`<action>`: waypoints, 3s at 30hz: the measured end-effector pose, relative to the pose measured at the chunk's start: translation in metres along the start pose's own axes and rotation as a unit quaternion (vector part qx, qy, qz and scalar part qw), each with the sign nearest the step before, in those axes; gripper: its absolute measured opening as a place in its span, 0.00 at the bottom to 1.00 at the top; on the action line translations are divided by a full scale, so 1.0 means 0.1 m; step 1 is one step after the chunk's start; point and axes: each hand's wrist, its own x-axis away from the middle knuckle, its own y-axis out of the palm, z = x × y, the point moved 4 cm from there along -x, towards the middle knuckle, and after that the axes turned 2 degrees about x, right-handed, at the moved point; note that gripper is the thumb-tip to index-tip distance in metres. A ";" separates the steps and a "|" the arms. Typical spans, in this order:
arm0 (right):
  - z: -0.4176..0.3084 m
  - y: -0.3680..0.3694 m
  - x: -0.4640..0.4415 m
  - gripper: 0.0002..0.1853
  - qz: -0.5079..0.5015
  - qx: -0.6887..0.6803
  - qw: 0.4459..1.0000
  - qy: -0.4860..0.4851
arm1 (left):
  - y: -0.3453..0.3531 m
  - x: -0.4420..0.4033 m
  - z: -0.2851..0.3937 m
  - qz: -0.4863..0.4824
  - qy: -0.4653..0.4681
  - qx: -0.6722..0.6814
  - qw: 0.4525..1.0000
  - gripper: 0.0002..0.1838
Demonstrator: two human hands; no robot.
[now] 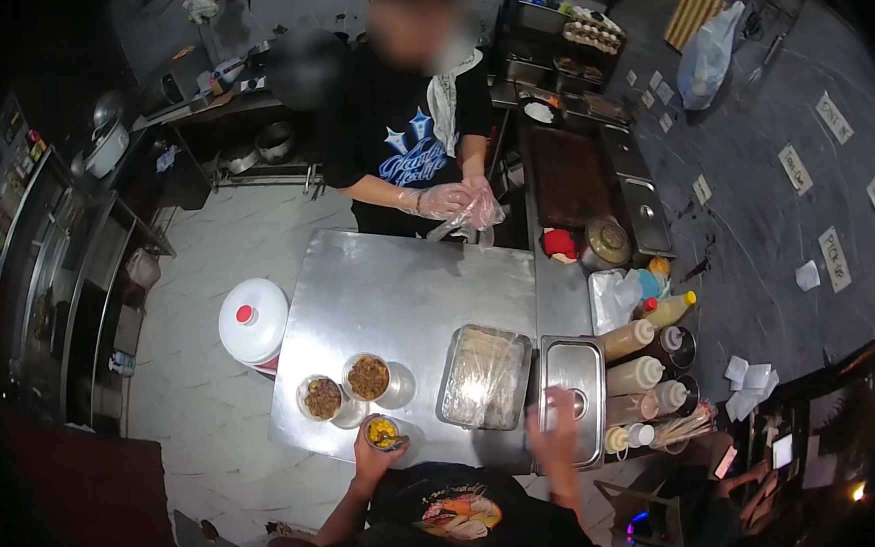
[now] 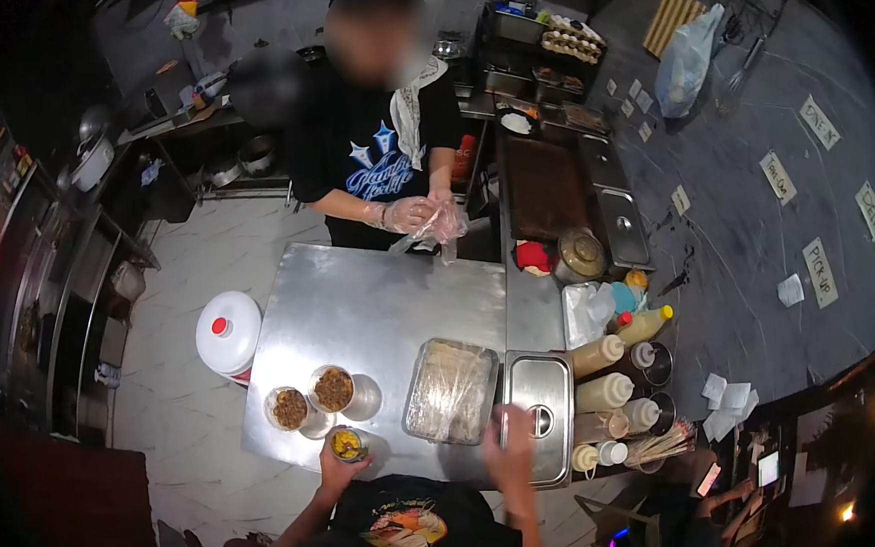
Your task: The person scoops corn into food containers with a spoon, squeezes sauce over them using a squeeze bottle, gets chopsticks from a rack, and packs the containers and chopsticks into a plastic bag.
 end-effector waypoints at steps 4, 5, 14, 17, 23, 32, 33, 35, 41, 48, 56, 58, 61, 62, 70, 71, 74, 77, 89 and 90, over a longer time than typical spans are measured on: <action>0.00 0.77 0.64 0.19 -0.233 -0.208 0.949 0.036 | 0.02 -0.01 -0.04 0.017 -0.021 -0.016 1.000 0.46; 0.08 0.93 0.74 0.20 -0.290 -0.214 0.932 0.033 | 0.02 0.01 -0.02 0.008 -0.043 -0.007 0.999 0.45; -0.27 1.20 0.57 0.39 -0.385 -0.270 0.883 -0.001 | 0.20 -0.02 0.34 -0.197 -0.010 0.124 0.973 0.44; -0.46 1.17 0.44 0.44 -0.439 -0.205 0.874 -0.039 | 0.32 -0.09 0.79 -0.322 -0.028 0.112 0.940 0.45; -0.25 1.36 0.66 0.40 -0.403 -0.229 0.876 -0.135 | 0.52 -0.16 0.61 -0.432 0.027 0.071 0.899 0.48; 0.03 1.52 0.94 0.40 -0.363 -0.202 0.909 -0.033 | 0.67 0.05 0.37 -0.332 0.002 0.065 0.941 0.49; 0.03 1.47 0.93 0.42 -0.397 -0.205 0.894 -0.029 | 0.67 0.10 0.32 -0.322 -0.002 0.052 0.945 0.48; 0.15 1.28 0.72 0.45 -0.439 -0.203 0.873 -0.064 | 0.68 0.12 0.25 -0.292 0.001 0.012 0.956 0.49; 0.65 -0.89 -0.97 0.36 0.015 -0.069 0.997 -0.020 | 0.57 0.12 0.22 -0.285 0.025 -0.051 0.957 0.52; 0.60 -2.76 -1.83 0.49 0.392 -0.083 0.916 0.027 | 0.49 0.09 0.12 -0.301 -0.052 -0.059 0.950 0.54; 0.86 -0.58 -0.64 0.13 0.021 -0.227 0.966 0.123 | 0.47 0.13 0.10 -0.267 -0.065 -0.089 0.957 0.54; 0.83 0.19 -0.04 0.12 -0.108 -0.193 0.970 0.097 | 0.47 0.14 0.12 -0.252 -0.038 -0.079 0.964 0.54; 0.52 0.80 0.58 0.28 -0.263 -0.223 0.934 0.097 | 0.41 0.08 0.25 -0.205 0.034 -0.043 0.977 0.55; 0.35 0.90 0.69 0.31 -0.298 -0.271 0.909 0.104 | 0.42 0.06 0.31 -0.186 0.055 -0.031 0.981 0.55; -0.08 1.27 0.89 0.19 -0.325 -0.283 0.902 0.022 | 0.56 -0.10 0.35 -0.257 -0.004 0.052 0.965 0.46; -0.09 1.25 0.87 0.16 -0.311 -0.285 0.906 0.020 | 0.55 -0.12 0.40 -0.231 0.028 0.035 0.972 0.45; -0.18 1.13 0.74 0.09 -0.274 -0.294 0.915 0.023 | 0.47 -0.13 0.64 -0.167 0.089 -0.012 0.982 0.43; -0.29 1.00 0.59 0.09 -0.234 -0.305 0.923 0.008 | 0.35 -0.17 0.98 -0.132 0.113 -0.052 0.983 0.40; -0.28 1.02 0.41 0.17 -0.194 -0.431 0.878 0.076 | 0.12 -0.39 1.54 -0.043 0.130 -0.153 0.979 0.45; -0.27 1.02 0.41 0.17 -0.199 -0.431 0.877 0.077 | 0.11 -0.40 1.55 -0.042 0.130 -0.159 0.978 0.44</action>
